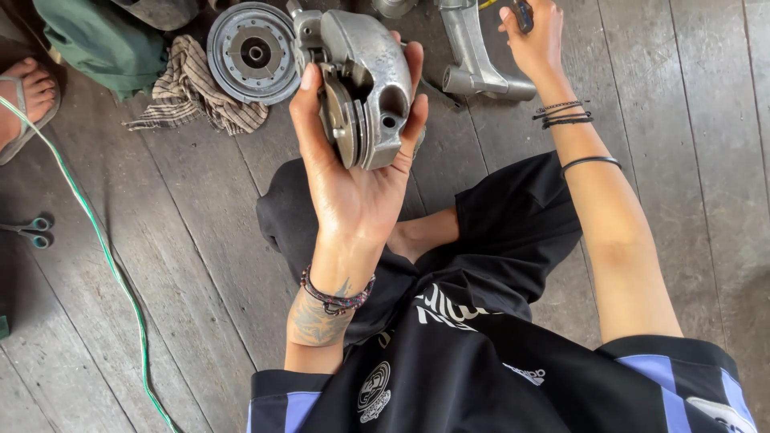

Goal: The person scrubs a circular metal part with a wire brush, then uses a screwdriver to clean the interior of a brake caliper assembly. The person handles various mechanical components on the floor while sitting cross-legged.

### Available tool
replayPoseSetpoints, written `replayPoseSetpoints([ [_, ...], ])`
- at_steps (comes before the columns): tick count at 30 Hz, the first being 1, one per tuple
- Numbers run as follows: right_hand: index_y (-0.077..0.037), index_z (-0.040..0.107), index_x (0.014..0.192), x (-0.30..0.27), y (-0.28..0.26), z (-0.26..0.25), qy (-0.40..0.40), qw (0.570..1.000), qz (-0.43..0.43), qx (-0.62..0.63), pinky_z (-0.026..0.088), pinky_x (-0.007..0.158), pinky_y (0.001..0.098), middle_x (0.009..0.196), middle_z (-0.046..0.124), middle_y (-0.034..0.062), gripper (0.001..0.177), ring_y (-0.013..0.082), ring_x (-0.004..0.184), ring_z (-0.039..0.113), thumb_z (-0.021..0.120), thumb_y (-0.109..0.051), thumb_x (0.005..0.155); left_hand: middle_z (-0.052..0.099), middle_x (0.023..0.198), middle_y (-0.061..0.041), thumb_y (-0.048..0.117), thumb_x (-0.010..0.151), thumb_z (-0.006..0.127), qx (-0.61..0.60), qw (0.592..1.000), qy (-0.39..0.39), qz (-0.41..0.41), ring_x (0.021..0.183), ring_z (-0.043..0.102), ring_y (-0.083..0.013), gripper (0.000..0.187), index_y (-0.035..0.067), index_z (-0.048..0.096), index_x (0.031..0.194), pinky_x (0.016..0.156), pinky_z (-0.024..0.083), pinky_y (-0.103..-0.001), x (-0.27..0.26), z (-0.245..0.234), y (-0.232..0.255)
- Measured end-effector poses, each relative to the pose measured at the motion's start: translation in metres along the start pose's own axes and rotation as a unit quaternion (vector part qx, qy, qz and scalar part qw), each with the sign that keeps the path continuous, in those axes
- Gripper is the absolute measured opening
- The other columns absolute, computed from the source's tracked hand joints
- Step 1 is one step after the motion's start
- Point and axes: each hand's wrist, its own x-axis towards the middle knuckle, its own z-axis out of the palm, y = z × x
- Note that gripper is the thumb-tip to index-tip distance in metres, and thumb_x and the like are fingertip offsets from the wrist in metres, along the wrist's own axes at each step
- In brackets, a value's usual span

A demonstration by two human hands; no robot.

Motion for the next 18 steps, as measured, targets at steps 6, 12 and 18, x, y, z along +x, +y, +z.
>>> replayPoseSetpoints([
  [6,0.011,0.069,0.123,0.008,0.006,0.006,-0.004,0.999,-0.045,-0.02,0.056,0.061,0.0293,0.091,0.075,0.0161,0.025,0.0223,0.07,0.076,0.074,0.009,0.098,0.053,0.146,-0.016,0.033,0.102,0.066,-0.004,1.0,-0.001,-0.006,0.145,0.048,-0.0328,0.065,0.004,0.04,0.154,0.1,0.061,-0.037,0.005,0.003,-0.009],
  [12,0.007,0.074,0.113,0.007,-0.012,-0.004,0.006,0.998,-0.055,-0.005,0.056,0.064,0.0292,0.088,0.073,0.0127,0.013,0.0228,0.074,0.078,0.07,0.011,0.101,0.053,0.145,-0.016,0.032,0.103,0.066,0.005,1.0,0.002,-0.022,0.141,0.051,-0.0329,0.064,0.002,0.04,0.153,0.103,0.058,-0.037,0.011,0.005,-0.023],
  [18,-0.002,0.067,0.122,0.015,0.003,0.013,0.1,0.958,0.178,0.203,0.06,0.06,0.0235,0.102,0.074,0.0108,0.028,0.016,0.084,0.08,0.072,-0.023,0.105,0.052,0.146,-0.017,0.032,0.107,0.063,-0.012,0.999,-0.008,-0.033,0.135,0.057,-0.0312,0.057,0.006,0.042,0.153,0.103,0.058,-0.038,0.015,0.002,-0.037],
])
